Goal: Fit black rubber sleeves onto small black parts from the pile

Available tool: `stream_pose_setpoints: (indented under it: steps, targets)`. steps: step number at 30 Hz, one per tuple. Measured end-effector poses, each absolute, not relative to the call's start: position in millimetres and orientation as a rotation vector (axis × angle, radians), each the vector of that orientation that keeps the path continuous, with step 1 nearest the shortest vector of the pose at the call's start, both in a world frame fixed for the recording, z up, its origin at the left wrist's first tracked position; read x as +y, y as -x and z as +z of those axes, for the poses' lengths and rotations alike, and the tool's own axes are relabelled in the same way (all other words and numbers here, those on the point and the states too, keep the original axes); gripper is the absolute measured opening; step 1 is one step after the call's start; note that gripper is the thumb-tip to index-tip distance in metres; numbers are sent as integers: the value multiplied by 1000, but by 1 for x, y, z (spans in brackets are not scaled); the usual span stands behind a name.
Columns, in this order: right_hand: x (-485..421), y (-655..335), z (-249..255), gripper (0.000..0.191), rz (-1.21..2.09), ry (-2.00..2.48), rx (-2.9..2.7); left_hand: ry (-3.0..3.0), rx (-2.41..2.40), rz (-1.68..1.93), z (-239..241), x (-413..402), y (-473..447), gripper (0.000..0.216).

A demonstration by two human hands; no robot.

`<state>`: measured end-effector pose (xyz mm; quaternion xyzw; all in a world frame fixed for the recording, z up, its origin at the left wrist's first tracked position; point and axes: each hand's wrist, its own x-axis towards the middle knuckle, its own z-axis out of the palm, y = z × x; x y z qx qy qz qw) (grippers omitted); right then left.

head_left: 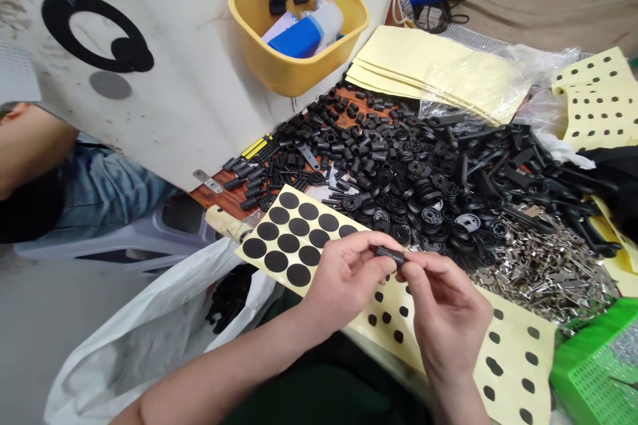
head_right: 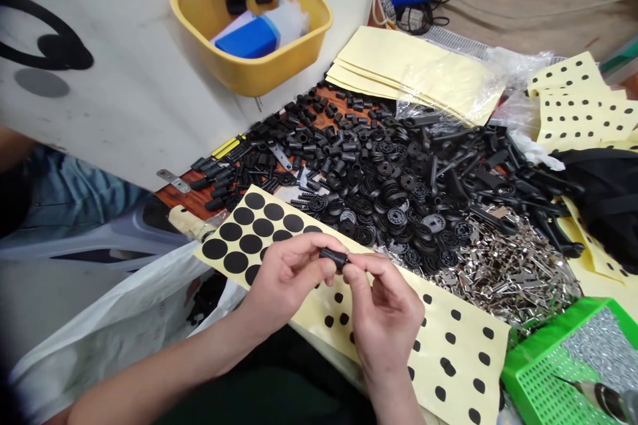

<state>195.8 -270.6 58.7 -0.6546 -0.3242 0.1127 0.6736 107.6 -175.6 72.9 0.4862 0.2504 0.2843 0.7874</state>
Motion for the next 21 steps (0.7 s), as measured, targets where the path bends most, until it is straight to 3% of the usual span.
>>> stream_pose_setpoints:
  steps: [14,21]
  targets:
    - [-277,-211,67,20,602,1612,-645,-1061,523,646,70,-179,-107,18]
    - [-277,-202,64,2,292,1628,-831,-1095,523,633,74,-178,-104,14]
